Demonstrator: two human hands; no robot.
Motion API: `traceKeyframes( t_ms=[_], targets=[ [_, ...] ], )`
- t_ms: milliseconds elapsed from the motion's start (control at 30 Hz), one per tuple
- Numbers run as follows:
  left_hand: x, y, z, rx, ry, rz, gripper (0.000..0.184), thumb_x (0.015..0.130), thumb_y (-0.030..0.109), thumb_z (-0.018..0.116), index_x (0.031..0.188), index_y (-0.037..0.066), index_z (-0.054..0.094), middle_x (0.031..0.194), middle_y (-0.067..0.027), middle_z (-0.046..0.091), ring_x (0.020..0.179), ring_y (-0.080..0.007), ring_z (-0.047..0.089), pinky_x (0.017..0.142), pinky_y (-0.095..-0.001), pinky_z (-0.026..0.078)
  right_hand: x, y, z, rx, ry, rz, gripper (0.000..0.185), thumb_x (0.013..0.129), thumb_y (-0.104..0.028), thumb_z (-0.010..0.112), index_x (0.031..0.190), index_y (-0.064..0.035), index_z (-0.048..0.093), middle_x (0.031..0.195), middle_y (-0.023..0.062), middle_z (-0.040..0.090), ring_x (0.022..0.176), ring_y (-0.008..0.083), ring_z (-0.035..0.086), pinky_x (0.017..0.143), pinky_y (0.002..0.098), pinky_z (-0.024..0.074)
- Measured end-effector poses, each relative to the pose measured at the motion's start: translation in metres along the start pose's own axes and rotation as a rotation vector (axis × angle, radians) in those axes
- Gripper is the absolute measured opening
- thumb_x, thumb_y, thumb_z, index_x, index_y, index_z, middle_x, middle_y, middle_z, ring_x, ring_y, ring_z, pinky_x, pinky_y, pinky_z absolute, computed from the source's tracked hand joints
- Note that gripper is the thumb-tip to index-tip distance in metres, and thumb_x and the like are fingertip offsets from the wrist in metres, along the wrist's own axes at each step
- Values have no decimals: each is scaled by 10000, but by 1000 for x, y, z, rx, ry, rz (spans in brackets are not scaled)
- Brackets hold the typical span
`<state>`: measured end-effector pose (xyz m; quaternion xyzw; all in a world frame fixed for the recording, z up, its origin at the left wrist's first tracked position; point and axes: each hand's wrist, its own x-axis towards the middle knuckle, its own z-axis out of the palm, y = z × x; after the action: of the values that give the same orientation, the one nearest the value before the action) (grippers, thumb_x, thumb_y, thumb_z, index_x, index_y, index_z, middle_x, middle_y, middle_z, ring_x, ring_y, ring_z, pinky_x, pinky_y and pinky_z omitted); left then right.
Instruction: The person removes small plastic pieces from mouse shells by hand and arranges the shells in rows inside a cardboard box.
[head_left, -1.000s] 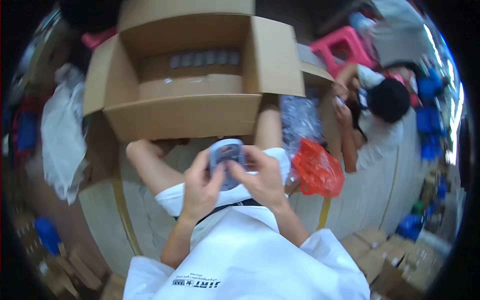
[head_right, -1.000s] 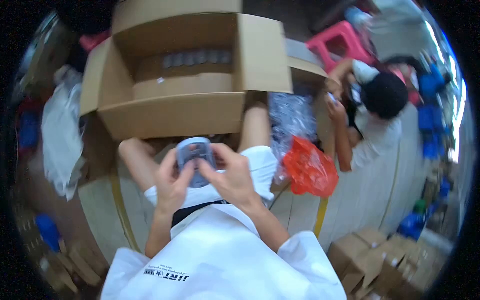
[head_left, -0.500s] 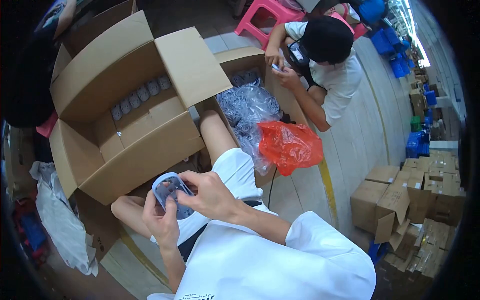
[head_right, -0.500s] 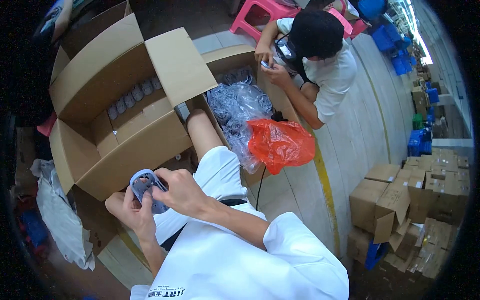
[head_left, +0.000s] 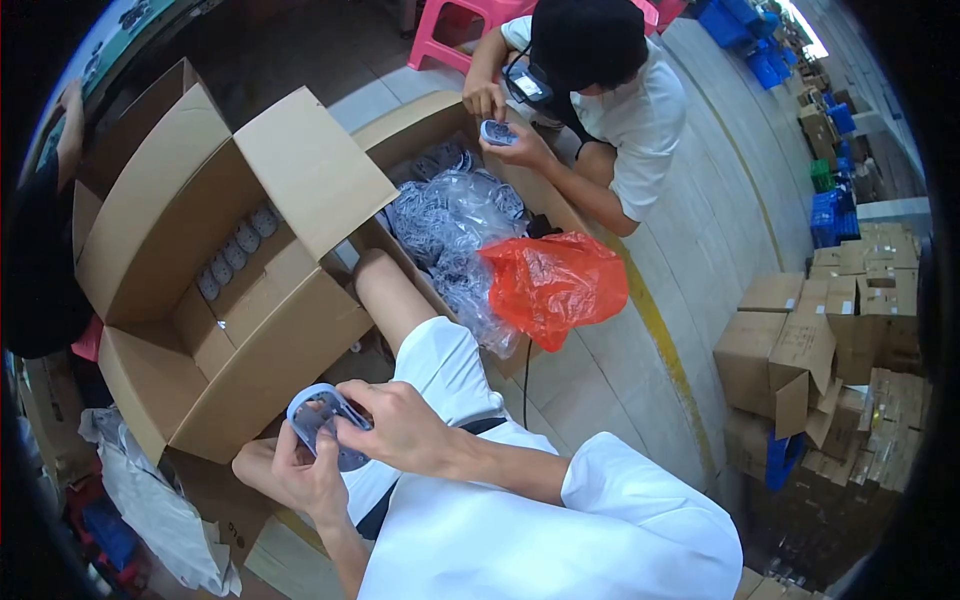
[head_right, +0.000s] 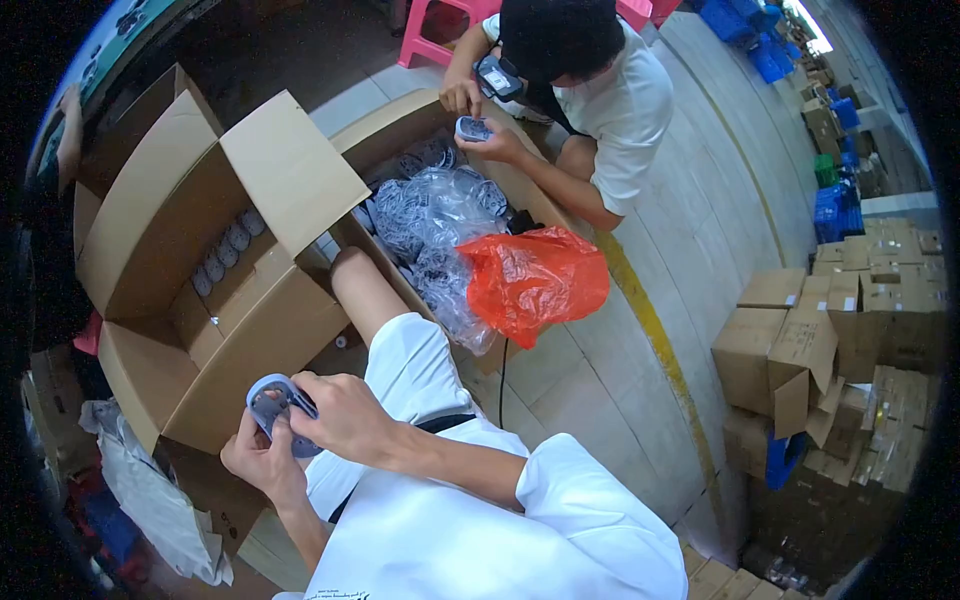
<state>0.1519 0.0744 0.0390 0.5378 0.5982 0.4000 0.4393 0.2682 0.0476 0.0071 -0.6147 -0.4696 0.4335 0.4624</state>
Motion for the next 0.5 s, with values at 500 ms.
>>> traceKeyframes(
  t_ms=[500],
  targets=[
    [11, 1, -4, 5, -124, -75, 264, 825, -29, 558, 1083, -10, 611, 916, -60, 637, 736, -104, 551, 704, -178, 451, 23, -34, -48, 228, -114, -44, 280, 806, -117, 683, 1067, -30, 630, 846, 118, 672, 694, 214, 625, 619, 327, 508]
  ],
)
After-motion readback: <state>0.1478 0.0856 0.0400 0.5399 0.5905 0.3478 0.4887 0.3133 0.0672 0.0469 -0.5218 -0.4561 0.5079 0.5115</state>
